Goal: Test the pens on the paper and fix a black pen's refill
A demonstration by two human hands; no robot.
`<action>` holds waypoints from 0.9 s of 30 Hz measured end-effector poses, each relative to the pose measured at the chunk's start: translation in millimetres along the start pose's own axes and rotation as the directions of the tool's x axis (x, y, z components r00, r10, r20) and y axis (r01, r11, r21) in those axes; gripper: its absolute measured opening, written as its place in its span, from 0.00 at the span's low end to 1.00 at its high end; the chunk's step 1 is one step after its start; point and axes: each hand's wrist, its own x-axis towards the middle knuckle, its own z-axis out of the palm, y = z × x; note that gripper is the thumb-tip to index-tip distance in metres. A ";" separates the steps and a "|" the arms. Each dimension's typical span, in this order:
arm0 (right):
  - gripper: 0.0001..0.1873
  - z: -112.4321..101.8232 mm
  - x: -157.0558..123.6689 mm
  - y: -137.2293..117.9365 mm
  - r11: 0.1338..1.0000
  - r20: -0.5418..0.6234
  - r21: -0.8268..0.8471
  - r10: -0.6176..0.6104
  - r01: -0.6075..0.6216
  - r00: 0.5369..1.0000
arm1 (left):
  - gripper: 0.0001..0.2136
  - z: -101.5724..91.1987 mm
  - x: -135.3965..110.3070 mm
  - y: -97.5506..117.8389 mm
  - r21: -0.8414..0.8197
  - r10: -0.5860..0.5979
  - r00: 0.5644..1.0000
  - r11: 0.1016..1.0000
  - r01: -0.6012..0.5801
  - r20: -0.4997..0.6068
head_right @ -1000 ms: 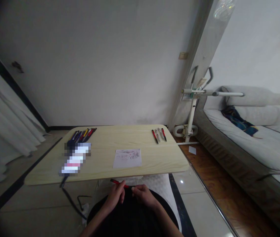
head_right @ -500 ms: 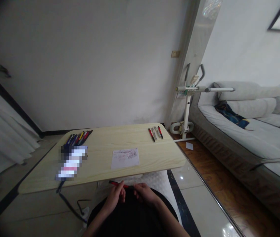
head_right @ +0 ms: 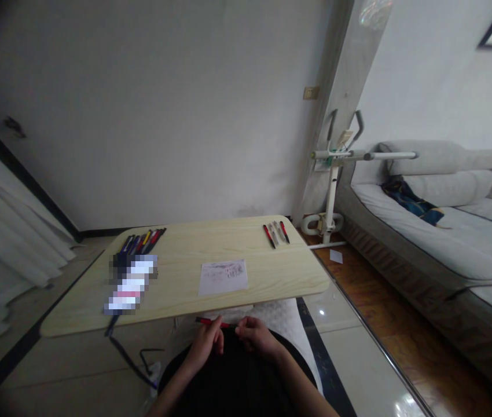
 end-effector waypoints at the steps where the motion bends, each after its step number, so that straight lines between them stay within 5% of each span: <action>1: 0.19 -0.5 0.4 0.6 1.000 -0.003 0.015 0.005 -0.005 1.000 | 0.26 -0.1 -0.2 0.0 -0.010 -0.001 1.000 1.000 0.001 0.005; 11: 0.25 -9.5 10.1 11.8 0.993 -0.037 0.002 0.118 -0.118 0.992 | 0.24 -3.0 7.6 -14.2 -0.127 -0.041 0.999 0.991 0.043 0.021; 27: 0.18 -11.7 8.7 10.0 0.993 0.020 0.100 0.059 -0.060 0.998 | 0.27 -3.3 16.9 -25.0 -0.188 -0.077 0.997 0.979 0.077 0.007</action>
